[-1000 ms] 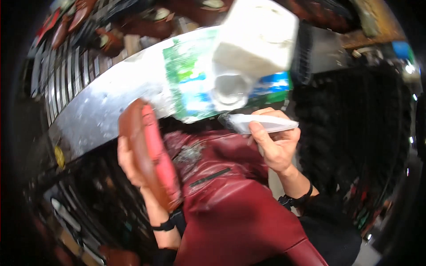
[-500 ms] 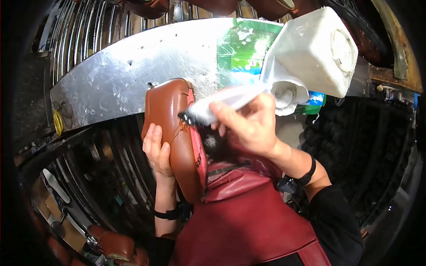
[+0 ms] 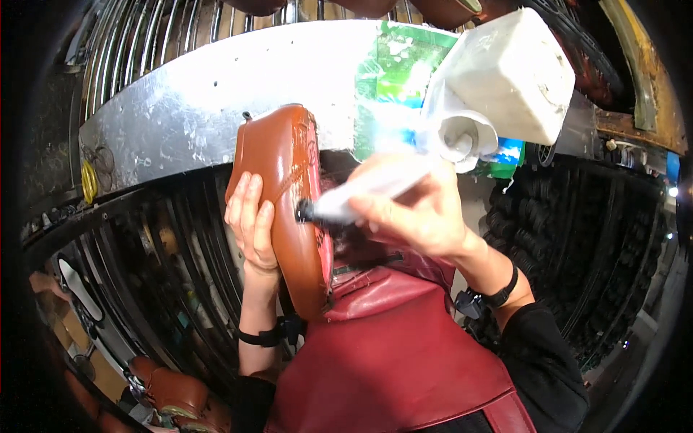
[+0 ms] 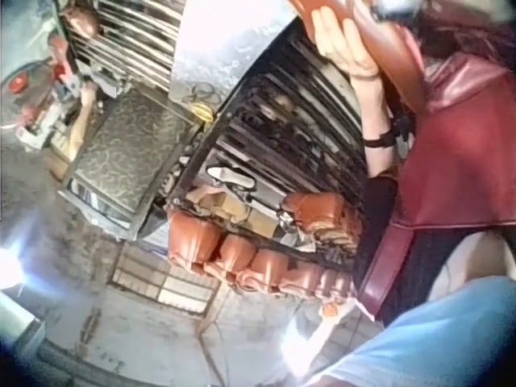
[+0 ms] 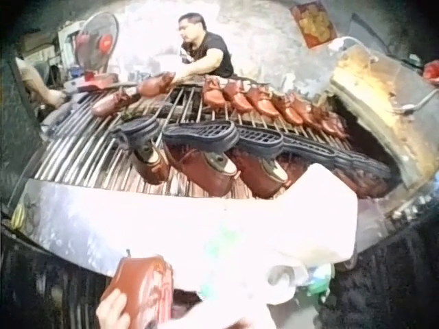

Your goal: The recorder is applying a liquid adhesive or finish to the edges and soles of leather shoes using a small brush before placing them on a drying rack/conveyor.

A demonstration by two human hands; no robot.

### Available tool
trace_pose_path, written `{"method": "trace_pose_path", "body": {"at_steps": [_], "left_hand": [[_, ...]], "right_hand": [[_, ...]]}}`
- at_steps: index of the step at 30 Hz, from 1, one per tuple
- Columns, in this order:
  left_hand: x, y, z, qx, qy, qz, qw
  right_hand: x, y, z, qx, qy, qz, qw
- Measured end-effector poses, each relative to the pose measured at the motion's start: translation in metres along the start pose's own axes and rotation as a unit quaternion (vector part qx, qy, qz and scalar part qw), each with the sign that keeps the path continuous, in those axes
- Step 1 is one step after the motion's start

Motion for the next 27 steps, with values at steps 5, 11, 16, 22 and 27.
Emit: {"method": "trace_pose_path", "body": {"at_steps": [5, 11, 16, 22, 27], "left_hand": [[0.001, 0.002, -0.006, -0.018, -0.014, -0.005, 1.0], [0.012, 0.002, -0.017, -0.009, -0.02, -0.01, 1.0], [0.021, 0.002, -0.028, -0.037, -0.007, -0.03, 0.999], [0.023, 0.002, -0.048, -0.045, 0.034, -0.031, 0.998], [0.013, -0.002, -0.074, -0.068, 0.067, -0.047, 0.994]], "right_hand": [[-0.051, -0.027, 0.054, -0.051, 0.232, 0.135, 0.962], [-0.062, -0.056, 0.119, -0.151, 0.31, 0.185, 0.92], [-0.058, 0.002, 0.074, 0.035, 0.042, 0.074, 0.996], [-0.099, -0.01, 0.07, -0.007, 0.266, 0.119, 0.956], [-0.142, -0.021, 0.067, -0.059, 0.29, 0.203, 0.933]]}}
Point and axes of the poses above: each hand's wrist, its own z-axis away from the middle knuckle, its own y-axis out of the back of the hand, x = y × z, the point moved 10 cm from there along -z, towards the middle knuckle, and after that the axes turned 9 degrees about z, right-handed, at the moved point
